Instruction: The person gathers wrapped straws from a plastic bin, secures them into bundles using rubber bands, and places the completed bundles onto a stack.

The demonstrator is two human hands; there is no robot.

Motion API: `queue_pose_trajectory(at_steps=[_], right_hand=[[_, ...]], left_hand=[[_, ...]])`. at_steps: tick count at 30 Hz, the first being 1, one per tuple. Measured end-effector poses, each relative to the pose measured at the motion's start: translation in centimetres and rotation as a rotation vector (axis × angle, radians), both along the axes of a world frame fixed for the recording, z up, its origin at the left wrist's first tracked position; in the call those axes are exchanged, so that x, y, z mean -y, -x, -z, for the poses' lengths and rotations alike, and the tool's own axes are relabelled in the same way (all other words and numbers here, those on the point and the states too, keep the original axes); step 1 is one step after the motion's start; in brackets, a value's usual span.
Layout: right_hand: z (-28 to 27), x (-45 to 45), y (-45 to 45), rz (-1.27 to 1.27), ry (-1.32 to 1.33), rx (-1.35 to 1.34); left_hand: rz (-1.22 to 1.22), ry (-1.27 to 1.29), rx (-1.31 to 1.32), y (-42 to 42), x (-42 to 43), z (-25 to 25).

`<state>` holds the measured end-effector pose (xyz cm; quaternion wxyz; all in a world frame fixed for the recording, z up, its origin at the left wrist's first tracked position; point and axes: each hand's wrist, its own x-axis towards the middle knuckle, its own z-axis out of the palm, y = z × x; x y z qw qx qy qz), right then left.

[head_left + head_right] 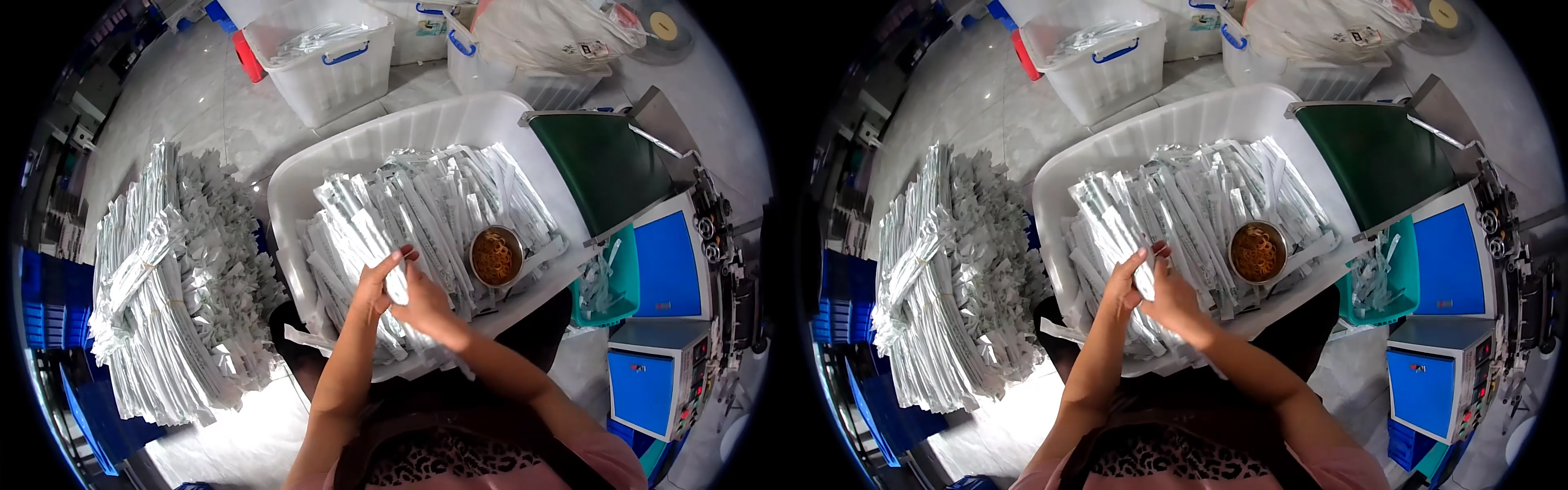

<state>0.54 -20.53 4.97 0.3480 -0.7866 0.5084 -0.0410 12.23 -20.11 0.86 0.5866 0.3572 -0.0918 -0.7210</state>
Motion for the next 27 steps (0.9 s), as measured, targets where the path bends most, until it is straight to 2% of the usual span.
queue_pose_trajectory(at_steps=[1,2,4,6,7,8,10,11,12,13,15,16,17,18,21,23,25,26,27], right_hand=[[-0.2,-0.9,0.3,-0.052,0.096,0.018],[-0.4,-1.4,0.4,-0.105,0.196,0.041],[-2.5,-0.6,1.0,-0.208,0.218,0.014],[-6.6,3.4,0.5,-0.252,-0.206,0.013],[-7.0,4.6,0.0,-0.211,0.13,0.202],[-7.4,5.8,-0.7,-0.161,0.47,0.386],[-8.4,9.3,-3.1,-0.171,0.756,0.504],[-8.3,11.0,-3.9,-0.163,0.768,0.507],[-7.5,12.6,-4.6,-0.294,0.543,0.531],[-6.8,13.5,-4.9,-0.42,0.314,0.549],[-6.6,13.7,-4.1,-0.479,-0.315,0.44],[-5.9,12.8,-3.4,-0.585,-0.301,0.505],[-4.6,11.4,-2.9,-0.62,-0.426,0.435],[-5.7,9.0,-1.9,-0.57,-0.461,0.286],[-5.3,6.0,-0.8,-0.535,-0.346,0.313],[-5.1,5.3,-1.3,-0.427,-0.045,0.142],[-6.0,4.8,-2.1,-0.428,-0.03,0.091],[-6.5,5.2,-2.0,-0.431,0.006,0.032],[-5.8,5.1,-1.8,-0.367,-0.009,0.19]], left_hand=[[-0.105,-0.017,-0.004,0.4,-0.6,0.0],[-0.108,-0.004,-0.072,0.1,-1.0,1.4],[-0.114,-0.033,-0.337,-0.7,-2.4,1.7],[-0.115,0.031,-0.428,-1.5,-3.3,1.0],[-0.018,0.045,-0.481,-2.0,-3.8,0.6],[-0.022,0.042,-0.476,-1.5,-4.1,0.0],[0.155,0.173,-0.569,0.2,-4.1,-1.4],[0.22,0.18,-0.562,1.0,-4.3,-2.1],[0.312,0.223,-0.618,1.6,-4.3,-2.0],[0.35,0.197,-0.509,2.1,-4.4,-2.4],[0.388,0.195,-0.335,2.6,-5.0,-3.0],[0.393,0.221,-0.371,2.6,-5.5,-2.5],[0.347,0.201,-0.413,2.7,-6.0,-2.6],[0.3,0.177,-0.458,2.9,-6.5,-2.7],[0.338,0.144,-0.504,3.2,-7.0,-2.3],[0.367,0.125,-0.536,3.1,-6.9,-3.2],[0.359,0.012,-0.175,2.7,-6.7,-4.9],[0.272,-0.046,-0.172,2.9,-6.4,-5.0],[0.238,-0.076,-0.107,2.8,-6.8,-5.2]])
